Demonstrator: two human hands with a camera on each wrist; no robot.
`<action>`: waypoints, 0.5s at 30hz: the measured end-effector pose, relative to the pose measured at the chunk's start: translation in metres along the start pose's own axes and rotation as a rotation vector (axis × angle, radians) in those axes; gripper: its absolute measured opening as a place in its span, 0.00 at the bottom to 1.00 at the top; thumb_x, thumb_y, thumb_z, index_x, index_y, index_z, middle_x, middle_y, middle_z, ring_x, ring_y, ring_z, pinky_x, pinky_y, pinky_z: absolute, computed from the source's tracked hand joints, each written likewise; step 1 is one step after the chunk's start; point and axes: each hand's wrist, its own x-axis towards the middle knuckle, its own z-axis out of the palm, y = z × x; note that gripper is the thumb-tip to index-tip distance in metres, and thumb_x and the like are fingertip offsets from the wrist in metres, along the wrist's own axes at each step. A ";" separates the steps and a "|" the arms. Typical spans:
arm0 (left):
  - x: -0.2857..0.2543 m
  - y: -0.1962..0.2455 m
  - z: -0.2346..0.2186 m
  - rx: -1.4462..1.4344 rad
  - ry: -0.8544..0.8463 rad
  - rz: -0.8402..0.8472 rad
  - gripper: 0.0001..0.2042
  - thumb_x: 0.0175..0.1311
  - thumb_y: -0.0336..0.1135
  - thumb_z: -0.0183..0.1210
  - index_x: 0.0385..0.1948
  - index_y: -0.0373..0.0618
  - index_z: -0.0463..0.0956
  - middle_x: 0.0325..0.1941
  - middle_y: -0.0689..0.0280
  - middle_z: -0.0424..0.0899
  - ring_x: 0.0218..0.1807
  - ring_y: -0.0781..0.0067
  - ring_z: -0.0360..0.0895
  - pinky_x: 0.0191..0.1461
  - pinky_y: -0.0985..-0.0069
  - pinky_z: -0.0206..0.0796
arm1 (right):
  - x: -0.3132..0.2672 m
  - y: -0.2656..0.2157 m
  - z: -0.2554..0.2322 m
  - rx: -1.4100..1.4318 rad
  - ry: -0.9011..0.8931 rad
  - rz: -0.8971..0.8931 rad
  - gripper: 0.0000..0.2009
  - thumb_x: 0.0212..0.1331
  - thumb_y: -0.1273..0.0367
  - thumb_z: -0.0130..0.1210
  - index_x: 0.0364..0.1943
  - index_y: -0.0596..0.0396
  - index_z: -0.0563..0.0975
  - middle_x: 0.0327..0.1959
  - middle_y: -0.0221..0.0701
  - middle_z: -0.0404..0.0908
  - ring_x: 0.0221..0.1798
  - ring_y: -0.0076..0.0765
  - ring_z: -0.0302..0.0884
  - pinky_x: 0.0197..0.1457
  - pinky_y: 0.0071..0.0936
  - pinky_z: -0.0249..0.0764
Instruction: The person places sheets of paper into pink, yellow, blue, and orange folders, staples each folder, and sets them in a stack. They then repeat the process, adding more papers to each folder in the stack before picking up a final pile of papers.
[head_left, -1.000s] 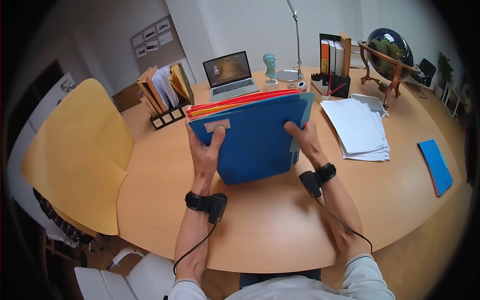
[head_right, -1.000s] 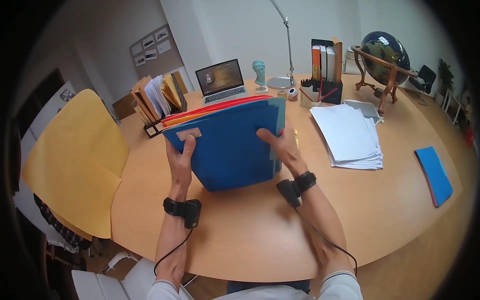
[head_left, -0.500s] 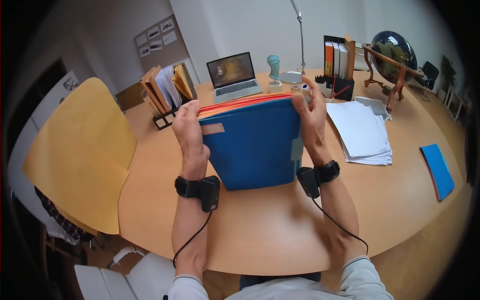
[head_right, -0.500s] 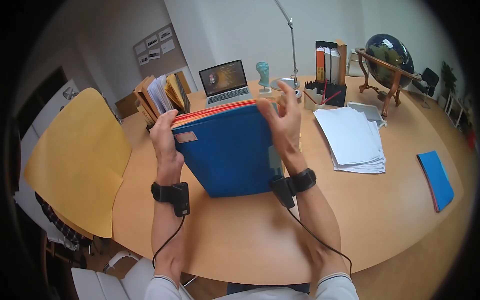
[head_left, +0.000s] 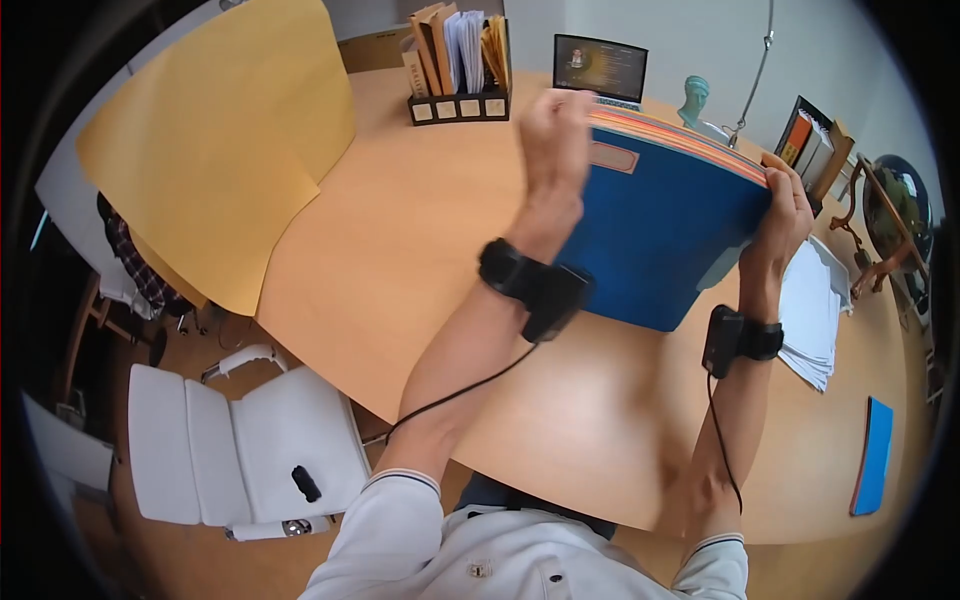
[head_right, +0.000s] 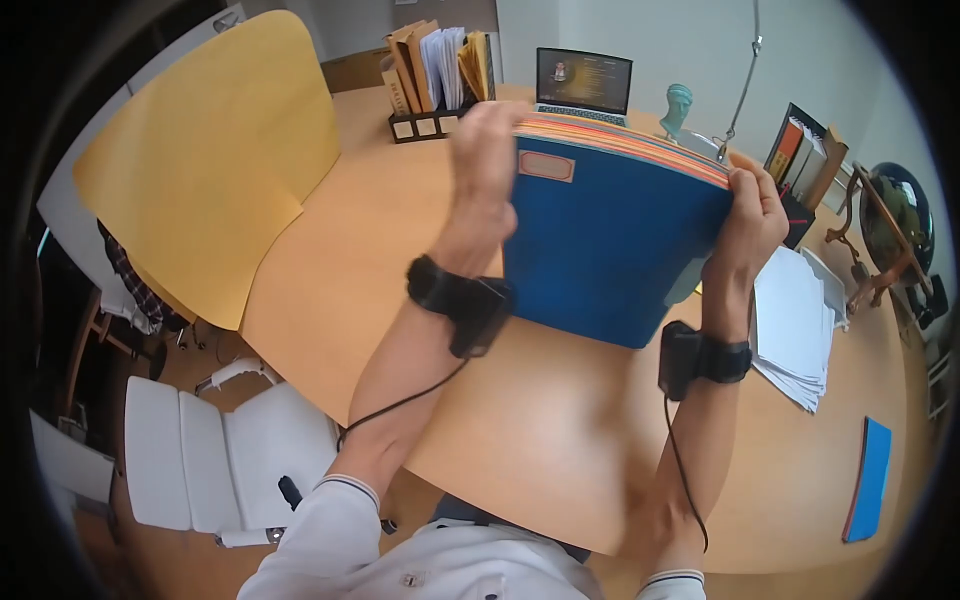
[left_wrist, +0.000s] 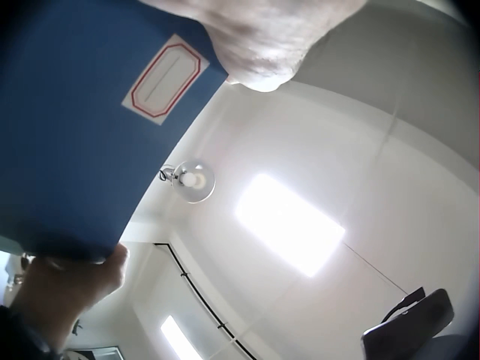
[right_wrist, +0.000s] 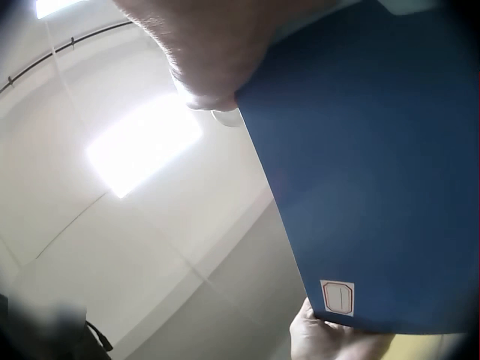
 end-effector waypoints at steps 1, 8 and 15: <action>-0.003 -0.003 0.006 0.063 0.017 0.063 0.11 0.62 0.36 0.58 0.28 0.34 0.76 0.27 0.65 0.80 0.31 0.76 0.74 0.38 0.73 0.69 | -0.003 -0.001 0.002 -0.001 -0.010 0.002 0.16 0.63 0.66 0.58 0.48 0.65 0.84 0.39 0.33 0.84 0.42 0.26 0.78 0.51 0.21 0.70; 0.001 -0.015 0.008 0.184 0.060 0.134 0.17 0.57 0.43 0.51 0.16 0.40 0.64 0.16 0.56 0.72 0.22 0.59 0.70 0.33 0.56 0.63 | 0.015 0.023 -0.007 -0.146 0.023 -0.232 0.13 0.63 0.68 0.56 0.40 0.65 0.86 0.37 0.33 0.86 0.39 0.27 0.79 0.49 0.23 0.71; -0.009 -0.005 0.013 0.324 0.197 0.090 0.19 0.58 0.40 0.53 0.13 0.35 0.63 0.16 0.46 0.73 0.22 0.44 0.76 0.33 0.53 0.65 | 0.010 0.028 -0.006 0.091 0.013 0.079 0.19 0.65 0.61 0.59 0.42 0.69 0.82 0.37 0.40 0.86 0.34 0.34 0.85 0.40 0.26 0.81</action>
